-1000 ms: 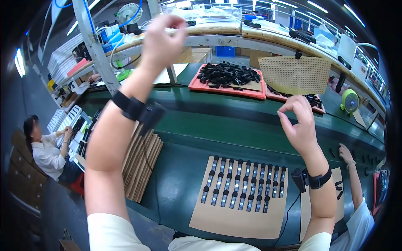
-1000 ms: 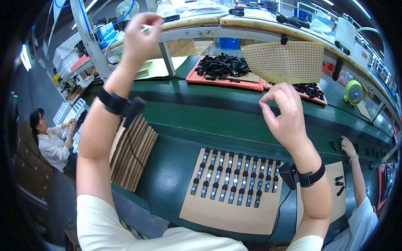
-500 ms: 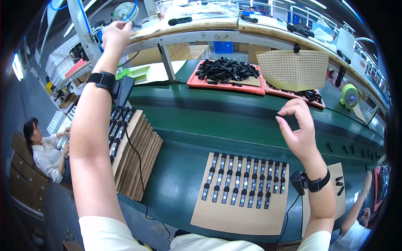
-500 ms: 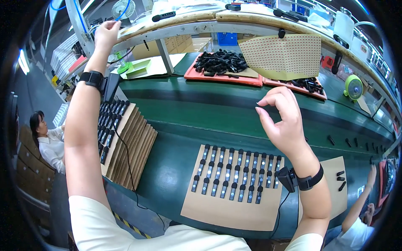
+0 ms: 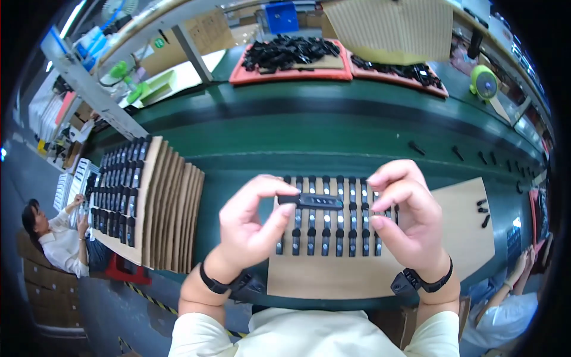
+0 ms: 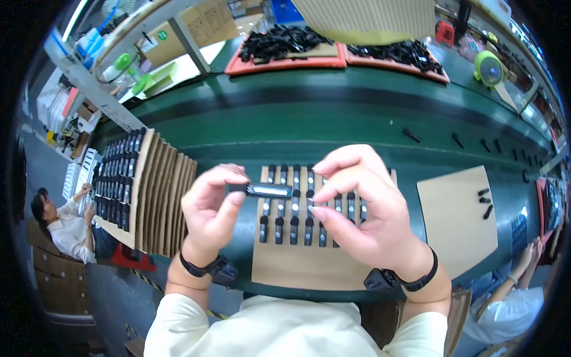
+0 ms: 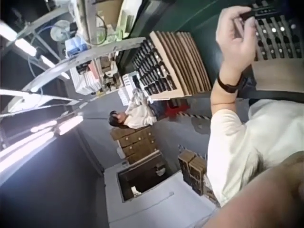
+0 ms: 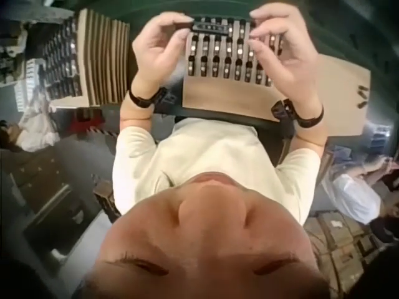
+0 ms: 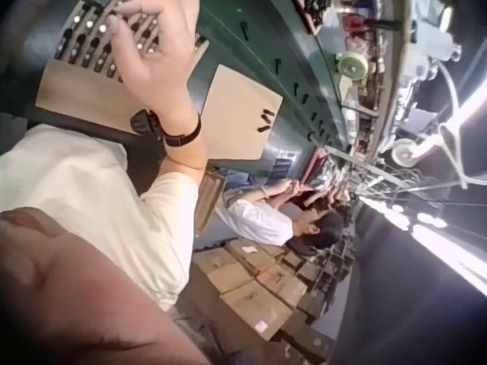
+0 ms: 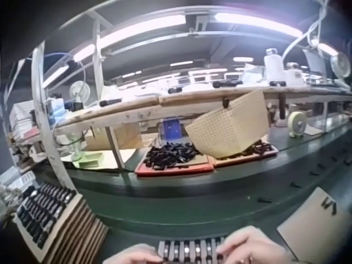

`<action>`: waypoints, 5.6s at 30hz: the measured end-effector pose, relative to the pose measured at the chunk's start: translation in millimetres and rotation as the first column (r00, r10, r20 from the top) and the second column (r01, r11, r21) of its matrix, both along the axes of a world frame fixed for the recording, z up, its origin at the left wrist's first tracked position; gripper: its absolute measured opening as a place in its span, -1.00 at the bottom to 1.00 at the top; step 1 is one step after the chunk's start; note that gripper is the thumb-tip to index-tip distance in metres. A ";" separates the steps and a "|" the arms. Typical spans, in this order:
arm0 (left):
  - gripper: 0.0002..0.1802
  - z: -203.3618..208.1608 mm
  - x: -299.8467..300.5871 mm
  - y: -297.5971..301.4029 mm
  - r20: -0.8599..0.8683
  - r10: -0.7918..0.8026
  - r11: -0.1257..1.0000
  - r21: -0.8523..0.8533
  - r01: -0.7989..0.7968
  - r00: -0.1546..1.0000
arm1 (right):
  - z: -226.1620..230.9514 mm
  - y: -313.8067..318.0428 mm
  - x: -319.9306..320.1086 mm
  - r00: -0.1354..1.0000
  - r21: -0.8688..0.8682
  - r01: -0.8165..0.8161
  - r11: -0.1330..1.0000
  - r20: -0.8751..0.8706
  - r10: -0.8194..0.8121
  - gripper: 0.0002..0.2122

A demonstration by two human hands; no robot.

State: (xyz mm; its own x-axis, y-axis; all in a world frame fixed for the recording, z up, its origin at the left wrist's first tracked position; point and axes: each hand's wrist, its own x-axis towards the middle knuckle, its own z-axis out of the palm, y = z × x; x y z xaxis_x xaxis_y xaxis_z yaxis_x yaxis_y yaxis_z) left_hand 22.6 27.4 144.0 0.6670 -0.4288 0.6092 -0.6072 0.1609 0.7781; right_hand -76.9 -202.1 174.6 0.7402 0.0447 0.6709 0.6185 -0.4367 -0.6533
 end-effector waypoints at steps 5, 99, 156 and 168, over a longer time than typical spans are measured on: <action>-0.76 -38.9 -16.3 -19.3 -0.024 -0.064 0.998 0.017 0.064 0.998 | -25.6 -0.2 -2.3 0.980 0.027 -0.051 0.998 -0.192 0.056 -0.85; -0.90 -22.8 109.0 -55.9 0.305 0.024 0.969 0.229 -0.098 0.952 | 59.6 -151.0 82.5 0.906 -0.808 0.423 0.409 0.380 -0.186 -0.84; -0.68 -113.2 -61.4 10.8 -0.349 -0.211 0.936 0.198 0.292 0.913 | -139.5 21.1 -86.1 0.875 0.254 0.172 0.952 -0.483 -0.030 -0.71; -0.70 -119.0 -60.7 9.5 -0.377 -0.246 0.942 0.124 0.312 0.893 | -139.2 20.7 -81.8 0.916 0.139 0.149 0.979 -0.392 -0.084 -0.70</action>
